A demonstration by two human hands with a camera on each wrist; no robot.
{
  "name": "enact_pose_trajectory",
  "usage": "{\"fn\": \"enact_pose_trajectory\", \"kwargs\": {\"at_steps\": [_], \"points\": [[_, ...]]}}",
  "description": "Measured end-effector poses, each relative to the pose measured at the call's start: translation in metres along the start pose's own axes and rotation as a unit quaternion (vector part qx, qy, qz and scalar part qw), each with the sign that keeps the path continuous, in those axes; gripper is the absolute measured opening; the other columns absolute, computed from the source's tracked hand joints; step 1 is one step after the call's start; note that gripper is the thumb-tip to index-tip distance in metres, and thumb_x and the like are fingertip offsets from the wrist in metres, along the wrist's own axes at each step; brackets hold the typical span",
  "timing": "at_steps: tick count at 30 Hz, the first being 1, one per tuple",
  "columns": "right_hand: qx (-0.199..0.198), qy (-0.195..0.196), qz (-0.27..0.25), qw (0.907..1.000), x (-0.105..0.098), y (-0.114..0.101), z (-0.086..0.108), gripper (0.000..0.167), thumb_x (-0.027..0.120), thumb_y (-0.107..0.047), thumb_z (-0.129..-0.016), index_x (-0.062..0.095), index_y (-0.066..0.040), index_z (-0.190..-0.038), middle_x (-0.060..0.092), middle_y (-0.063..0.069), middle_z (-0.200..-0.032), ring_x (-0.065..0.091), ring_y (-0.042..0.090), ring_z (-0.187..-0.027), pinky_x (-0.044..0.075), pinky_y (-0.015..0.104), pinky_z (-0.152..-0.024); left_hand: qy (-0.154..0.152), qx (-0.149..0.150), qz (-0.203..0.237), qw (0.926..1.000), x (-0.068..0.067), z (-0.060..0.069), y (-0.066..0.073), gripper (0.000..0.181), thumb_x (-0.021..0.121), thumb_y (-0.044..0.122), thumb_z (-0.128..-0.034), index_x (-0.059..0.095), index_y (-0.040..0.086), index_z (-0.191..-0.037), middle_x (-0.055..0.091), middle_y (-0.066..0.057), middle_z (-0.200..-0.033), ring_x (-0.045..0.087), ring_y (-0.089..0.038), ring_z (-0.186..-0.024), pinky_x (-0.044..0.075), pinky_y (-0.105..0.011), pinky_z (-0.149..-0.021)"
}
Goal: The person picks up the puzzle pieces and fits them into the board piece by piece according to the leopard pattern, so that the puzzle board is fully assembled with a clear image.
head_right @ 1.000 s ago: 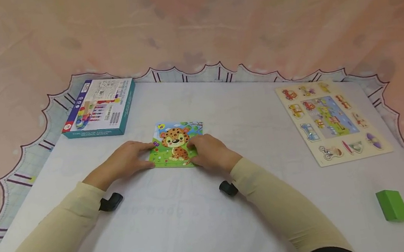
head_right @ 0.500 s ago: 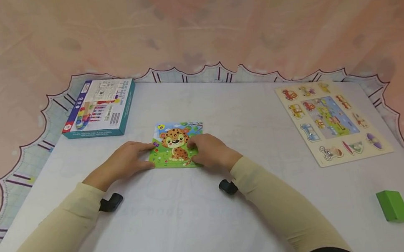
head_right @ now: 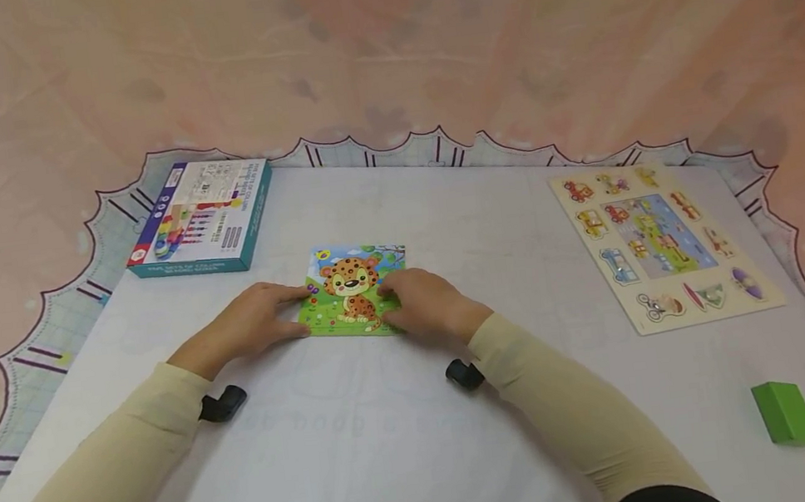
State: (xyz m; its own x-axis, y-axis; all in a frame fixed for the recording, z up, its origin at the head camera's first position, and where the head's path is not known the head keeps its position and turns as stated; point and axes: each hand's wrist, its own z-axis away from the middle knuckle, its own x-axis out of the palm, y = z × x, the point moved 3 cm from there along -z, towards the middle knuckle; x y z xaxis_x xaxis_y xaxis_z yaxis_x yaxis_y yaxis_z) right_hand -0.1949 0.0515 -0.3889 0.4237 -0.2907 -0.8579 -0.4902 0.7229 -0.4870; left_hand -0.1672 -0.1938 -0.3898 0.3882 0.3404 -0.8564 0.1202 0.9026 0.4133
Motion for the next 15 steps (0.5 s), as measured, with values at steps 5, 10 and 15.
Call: {"fn": "enact_pose_trajectory", "kwargs": {"at_steps": [5, 10, 15], "points": [[0.016, 0.007, 0.005, 0.9998, -0.013, 0.011, 0.013, 0.038, 0.064, -0.026, -0.097, 0.063, -0.004, -0.128, 0.063, 0.010, -0.129, 0.060, 0.026, -0.113, 0.048, 0.043, -0.100, -0.003, 0.003, -0.011, 0.9999, 0.000, -0.003, 0.001, 0.065, 0.080, 0.031, -0.0864, 0.056, 0.010, -0.144, 0.052, -0.017, -0.145, 0.041, -0.039, -0.136, 0.033, -0.054, -0.113], [0.064, 0.021, 0.004, 0.9977, -0.029, 0.029, 0.029, 0.040, 0.062, -0.028, -0.097, 0.063, -0.005, -0.130, 0.061, 0.011, -0.132, 0.059, 0.027, -0.113, 0.048, 0.045, -0.099, -0.010, 0.006, -0.014, 0.9998, -0.001, -0.004, 0.000, 0.064, 0.078, 0.033, -0.0876, 0.056, 0.011, -0.144, 0.052, -0.017, -0.145, 0.043, -0.039, -0.135, 0.034, -0.054, -0.112], [0.093, 0.040, 0.002, 0.9949, -0.046, 0.048, 0.046, 0.042, 0.063, -0.029, -0.097, 0.061, -0.005, -0.132, 0.059, 0.013, -0.135, 0.057, 0.031, -0.117, 0.046, 0.049, -0.101, -0.016, 0.010, -0.018, 0.9997, -0.005, -0.005, -0.001, 0.062, 0.075, 0.035, -0.0895, 0.057, 0.012, -0.144, 0.053, -0.017, -0.144, 0.045, -0.039, -0.133, 0.036, -0.057, -0.110]]}}
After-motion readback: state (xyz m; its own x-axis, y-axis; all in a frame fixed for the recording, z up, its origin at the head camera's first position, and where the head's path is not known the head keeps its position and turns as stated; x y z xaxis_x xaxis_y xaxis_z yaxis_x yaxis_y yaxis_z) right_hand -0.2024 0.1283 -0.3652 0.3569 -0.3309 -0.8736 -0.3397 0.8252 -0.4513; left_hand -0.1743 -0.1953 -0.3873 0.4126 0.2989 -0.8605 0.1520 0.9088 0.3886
